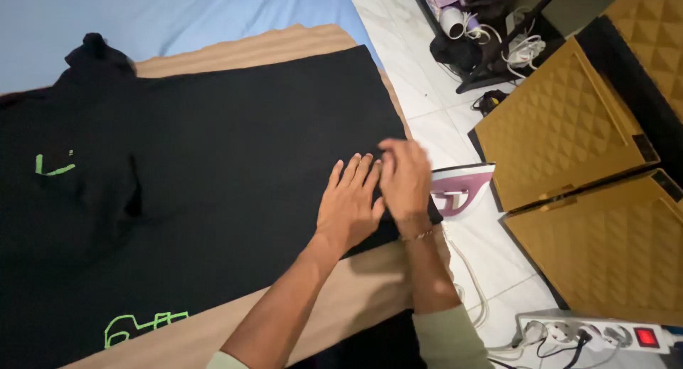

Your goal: Ironing and folding a black t-shirt on a bed using a cardboard support.

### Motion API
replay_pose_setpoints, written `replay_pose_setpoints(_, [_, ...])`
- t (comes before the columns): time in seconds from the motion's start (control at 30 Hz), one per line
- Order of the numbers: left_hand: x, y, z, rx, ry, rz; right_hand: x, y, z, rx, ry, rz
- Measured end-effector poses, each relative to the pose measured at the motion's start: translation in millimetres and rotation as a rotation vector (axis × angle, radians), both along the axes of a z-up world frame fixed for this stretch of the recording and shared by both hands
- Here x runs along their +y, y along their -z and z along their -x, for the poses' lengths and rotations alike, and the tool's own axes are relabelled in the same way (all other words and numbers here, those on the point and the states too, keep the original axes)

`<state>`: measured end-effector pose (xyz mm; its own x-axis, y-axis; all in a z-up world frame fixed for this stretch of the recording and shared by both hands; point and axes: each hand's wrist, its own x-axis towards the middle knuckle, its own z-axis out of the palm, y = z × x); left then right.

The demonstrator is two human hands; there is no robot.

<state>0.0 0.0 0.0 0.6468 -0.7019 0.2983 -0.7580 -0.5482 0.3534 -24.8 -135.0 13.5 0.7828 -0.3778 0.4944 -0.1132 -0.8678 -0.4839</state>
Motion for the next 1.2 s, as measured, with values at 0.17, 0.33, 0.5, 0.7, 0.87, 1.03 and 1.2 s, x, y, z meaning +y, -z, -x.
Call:
replay_pose_setpoints(0.17, [1,-4,-1,0.030,0.009,-0.055,-15,45,4,-0.028,-0.038,0.147])
replay_pose_setpoints(0.33, [1,1,0,-0.039,0.015,0.023,-7,25,41,-0.204,-0.045,-0.091])
replay_pose_setpoints(0.5, [-12,-2,23,-0.134,0.417,-0.079,-34,46,104,-0.565,0.466,-0.502])
replay_pose_setpoints(0.7, [-43,37,80,-0.083,0.546,0.049,-119,118,110,0.055,0.549,-0.662])
replay_pose_setpoints(0.87, [14,25,81,0.135,0.577,0.337,-207,180,105,0.061,0.394,-0.341])
replay_pose_setpoints(1.03, [166,14,63,0.407,0.165,0.551,-232,109,77,0.155,0.215,-0.057])
replay_pose_setpoints(1.2, [339,-31,86,0.047,-0.990,0.570,-126,-71,51,0.370,0.157,0.434])
